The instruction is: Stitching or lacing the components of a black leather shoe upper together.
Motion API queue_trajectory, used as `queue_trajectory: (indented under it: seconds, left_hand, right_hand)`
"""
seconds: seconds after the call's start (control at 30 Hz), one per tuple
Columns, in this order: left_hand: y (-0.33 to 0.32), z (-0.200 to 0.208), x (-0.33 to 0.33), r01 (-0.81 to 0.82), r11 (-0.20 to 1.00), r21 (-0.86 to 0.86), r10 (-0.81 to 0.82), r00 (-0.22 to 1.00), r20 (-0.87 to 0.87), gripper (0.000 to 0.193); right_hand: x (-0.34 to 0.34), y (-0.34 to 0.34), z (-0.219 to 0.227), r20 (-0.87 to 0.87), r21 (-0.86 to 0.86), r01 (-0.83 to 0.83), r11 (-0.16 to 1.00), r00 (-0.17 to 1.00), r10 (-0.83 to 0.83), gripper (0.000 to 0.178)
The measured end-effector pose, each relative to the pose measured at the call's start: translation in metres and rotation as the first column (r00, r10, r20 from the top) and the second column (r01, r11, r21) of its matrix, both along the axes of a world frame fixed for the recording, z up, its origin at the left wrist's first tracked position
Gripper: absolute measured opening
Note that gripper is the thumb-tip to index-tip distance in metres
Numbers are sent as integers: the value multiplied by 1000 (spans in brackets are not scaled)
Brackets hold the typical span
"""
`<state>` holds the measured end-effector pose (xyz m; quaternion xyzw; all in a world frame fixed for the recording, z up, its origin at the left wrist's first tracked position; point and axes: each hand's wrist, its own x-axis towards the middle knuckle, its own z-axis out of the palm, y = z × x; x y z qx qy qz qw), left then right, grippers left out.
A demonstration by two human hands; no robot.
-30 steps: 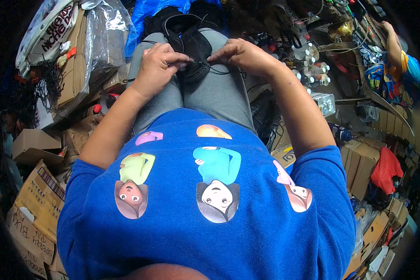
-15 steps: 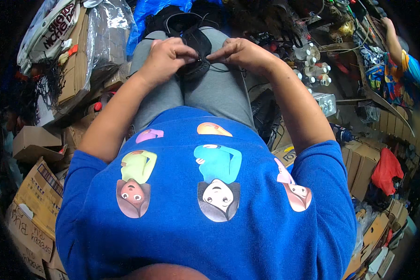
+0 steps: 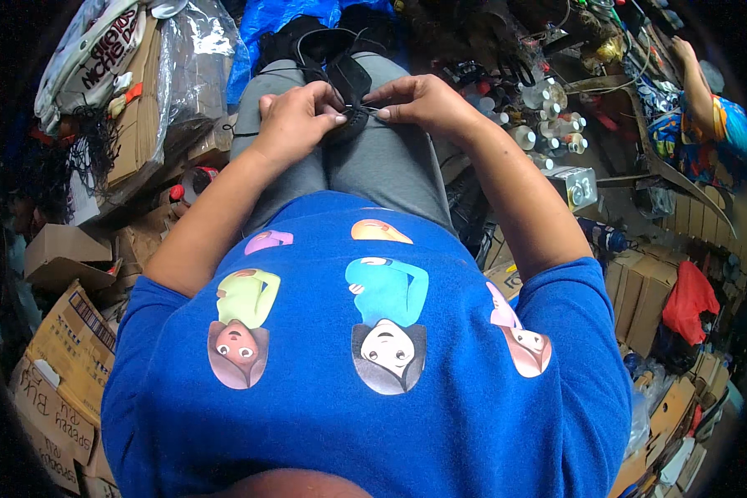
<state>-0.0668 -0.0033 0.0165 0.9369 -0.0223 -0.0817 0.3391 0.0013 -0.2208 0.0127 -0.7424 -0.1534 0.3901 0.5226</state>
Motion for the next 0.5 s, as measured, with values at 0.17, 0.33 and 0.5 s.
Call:
queue_trajectory:
  seconds: [0.17,0.33,0.5]
  left_hand:
    - [-5,3,9,62,998,-31,-63,997,-42,16]
    - [-4,7,20,312,935,167,-341,921,187,14]
    - [14,18,11,344,908,239,-398,886,237,8]
  right_hand:
    - [3,7,4,65,20,-36,999,997,34,17]
    - [15,12,14,282,-134,-195,972,932,226,11]
    - [25,-11,16,14,-73,-21,997,1000,22,12]
